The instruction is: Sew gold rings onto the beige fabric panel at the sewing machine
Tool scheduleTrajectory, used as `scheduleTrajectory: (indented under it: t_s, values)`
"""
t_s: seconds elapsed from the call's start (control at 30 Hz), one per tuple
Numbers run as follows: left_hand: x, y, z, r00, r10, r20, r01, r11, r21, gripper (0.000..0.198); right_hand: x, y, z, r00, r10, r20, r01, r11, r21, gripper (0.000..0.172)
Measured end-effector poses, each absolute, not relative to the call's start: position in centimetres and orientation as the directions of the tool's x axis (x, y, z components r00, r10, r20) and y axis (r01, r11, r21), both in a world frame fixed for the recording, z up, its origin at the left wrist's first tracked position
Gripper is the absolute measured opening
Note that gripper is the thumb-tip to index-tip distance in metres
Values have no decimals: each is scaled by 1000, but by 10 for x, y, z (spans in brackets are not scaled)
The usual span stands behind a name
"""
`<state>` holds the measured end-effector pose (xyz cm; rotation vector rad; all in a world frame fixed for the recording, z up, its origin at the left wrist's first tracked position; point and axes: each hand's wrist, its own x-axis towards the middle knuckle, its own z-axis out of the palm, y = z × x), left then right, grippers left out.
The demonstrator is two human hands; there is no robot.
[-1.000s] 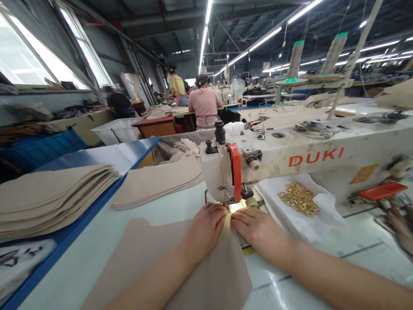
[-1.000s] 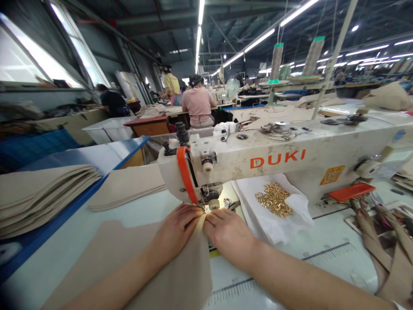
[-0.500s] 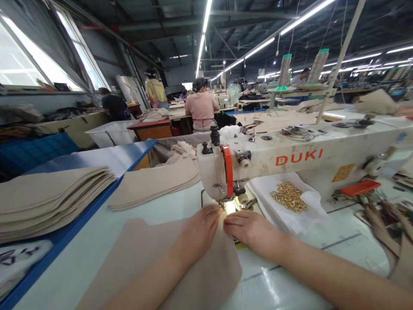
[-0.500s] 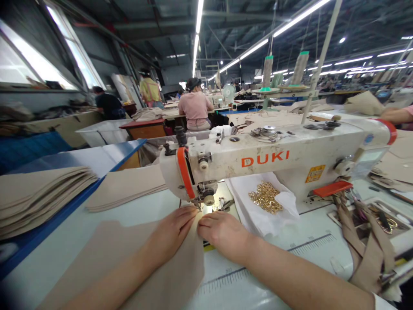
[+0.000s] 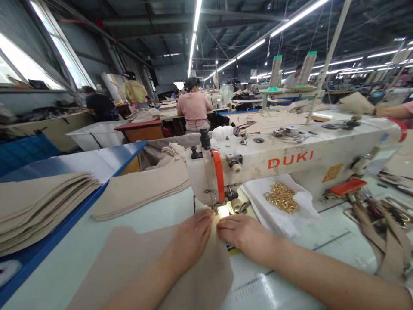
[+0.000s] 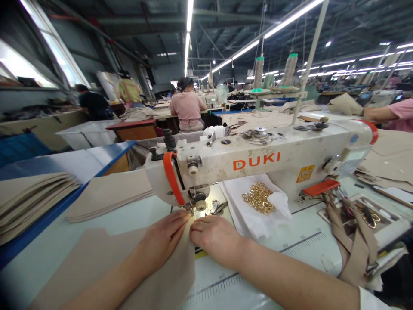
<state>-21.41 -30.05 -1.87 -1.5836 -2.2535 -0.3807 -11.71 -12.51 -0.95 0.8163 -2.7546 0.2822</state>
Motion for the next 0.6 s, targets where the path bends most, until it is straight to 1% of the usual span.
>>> scheduleTrajectory:
  t_s: [0.23,0.47,0.6]
  values:
    - [-218,-299,-22,-319,834,450,938,346,22,34,-120,-125,-12,-817,-504,281,-549,828,-111,12]
    - [-217,-297,-18,-256,836,485,947,317,-48,36,-121,-125,-10,-816,-512,266,-554,825,-113,12]
    - [-216,-298,-19,-281,828,485,945,328,-13,35,-119,-125,-12,-809,-506,299,-560,818,-129,11]
